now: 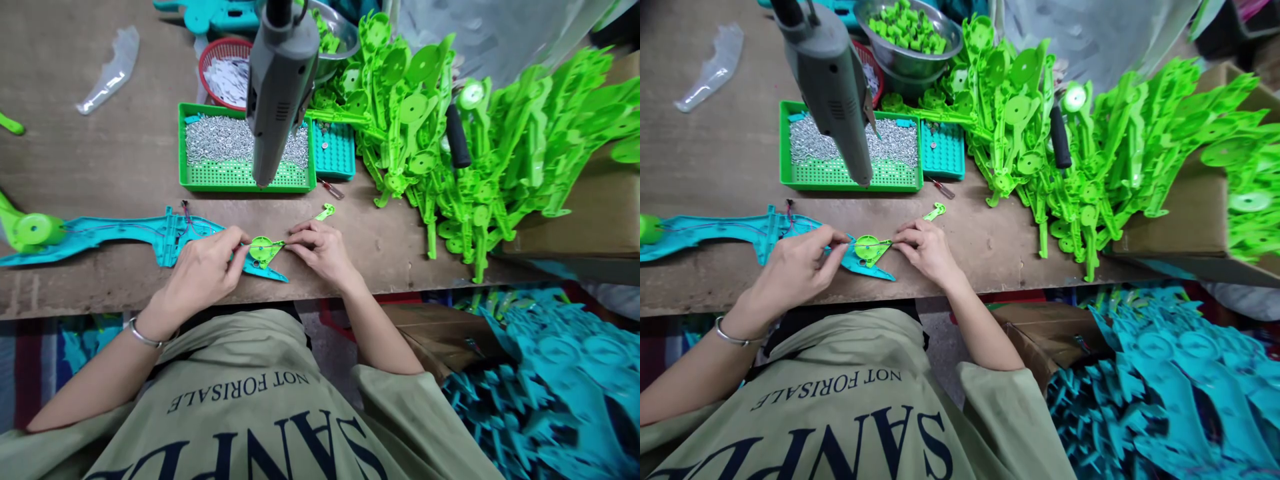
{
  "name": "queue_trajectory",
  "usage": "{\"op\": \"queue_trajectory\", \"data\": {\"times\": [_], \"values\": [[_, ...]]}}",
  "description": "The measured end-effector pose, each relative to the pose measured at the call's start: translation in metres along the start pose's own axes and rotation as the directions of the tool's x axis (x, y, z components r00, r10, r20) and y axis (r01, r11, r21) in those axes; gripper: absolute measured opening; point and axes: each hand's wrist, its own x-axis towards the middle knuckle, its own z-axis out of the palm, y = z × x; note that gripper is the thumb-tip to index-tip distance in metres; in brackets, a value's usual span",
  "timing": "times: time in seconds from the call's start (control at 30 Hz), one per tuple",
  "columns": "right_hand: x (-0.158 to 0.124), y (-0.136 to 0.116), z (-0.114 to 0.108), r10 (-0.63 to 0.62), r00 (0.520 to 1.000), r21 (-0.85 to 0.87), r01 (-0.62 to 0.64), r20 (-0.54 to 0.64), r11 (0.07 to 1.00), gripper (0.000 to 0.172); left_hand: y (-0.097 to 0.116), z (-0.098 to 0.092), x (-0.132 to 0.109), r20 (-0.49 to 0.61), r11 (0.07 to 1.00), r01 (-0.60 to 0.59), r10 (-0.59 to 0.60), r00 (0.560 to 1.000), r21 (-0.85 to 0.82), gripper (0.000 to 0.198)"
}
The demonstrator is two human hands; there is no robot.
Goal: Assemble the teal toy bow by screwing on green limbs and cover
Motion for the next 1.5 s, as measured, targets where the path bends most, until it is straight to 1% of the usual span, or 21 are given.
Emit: {"op": "queue_trajectory", "data": {"times": [0.07,0.13,0.27,0.37,0.5,0.67,0.73,0.8,0.9,1.0,1.07,1.17,1.33,1.5], "values": [[0.000,0.000,0.002,0.009,1.000,-0.024,-0.009,-0.003,1.000,0.007,0.001,-0.001,0.001,0.014,0.999,-0.025,0.025,1.000,-0.020,0.022],[-0.001,-0.001,0.003,-0.004,1.000,-0.047,0.004,-0.011,0.999,0.007,0.003,0.001,0.002,0.012,0.999,-0.044,0.044,0.999,-0.005,0.026],[-0.002,-0.003,0.004,-0.053,0.999,-0.095,0.052,-0.004,0.994,0.008,0.001,0.006,0.005,-0.010,0.997,-0.030,0.031,0.999,0.077,0.029],[-0.004,-0.005,0.003,-0.063,0.998,-0.140,0.063,0.006,0.988,0.008,-0.004,0.007,0.006,-0.008,0.994,-0.026,0.027,1.000,0.108,0.029],[-0.004,-0.009,0.004,-0.032,0.999,-0.156,0.035,0.022,0.987,0.013,-0.011,0.006,0.008,0.025,0.994,-0.017,0.014,1.000,0.110,0.032],[0.001,-0.013,0.006,0.039,0.999,-0.154,-0.034,0.030,0.987,0.011,-0.021,0.004,0.013,0.076,0.998,-0.056,0.055,0.996,0.012,0.030],[0.003,-0.014,0.006,0.061,0.997,-0.158,-0.055,0.036,0.986,0.013,-0.022,0.005,0.017,0.089,0.998,-0.057,0.055,0.995,0.015,0.028],[0.004,-0.016,0.005,0.084,0.995,-0.168,-0.075,0.048,0.983,0.014,-0.020,0.007,0.019,0.097,0.996,-0.038,0.030,0.995,0.079,0.026],[0.005,-0.020,0.004,0.135,0.989,-0.213,-0.119,0.065,0.970,0.013,-0.013,0.010,0.021,0.109,0.976,0.007,-0.032,0.994,0.220,0.027],[0.005,-0.024,0.003,0.163,0.984,-0.281,-0.137,0.072,0.950,0.013,-0.005,0.010,0.020,0.161,0.951,0.026,-0.079,0.984,0.307,0.029],[0.006,-0.025,0.003,0.144,0.987,-0.301,-0.116,0.074,0.947,0.014,-0.002,0.008,0.019,0.206,0.944,0.018,-0.091,0.974,0.330,0.028],[0.005,-0.024,0.006,0.066,0.995,-0.283,-0.041,0.078,0.958,0.016,0.002,0.005,0.020,0.244,0.935,0.021,-0.114,0.963,0.354,0.028],[0.003,-0.017,0.013,-0.080,0.989,-0.248,0.109,0.124,0.963,0.037,0.005,0.003,0.021,0.272,0.923,0.041,-0.155,0.950,0.383,0.032],[0.001,-0.011,0.015,-0.166,0.973,-0.342,0.212,0.160,0.916,0.045,0.001,0.001,0.021,0.291,0.917,0.072,-0.199,0.936,0.393,0.033]]}}
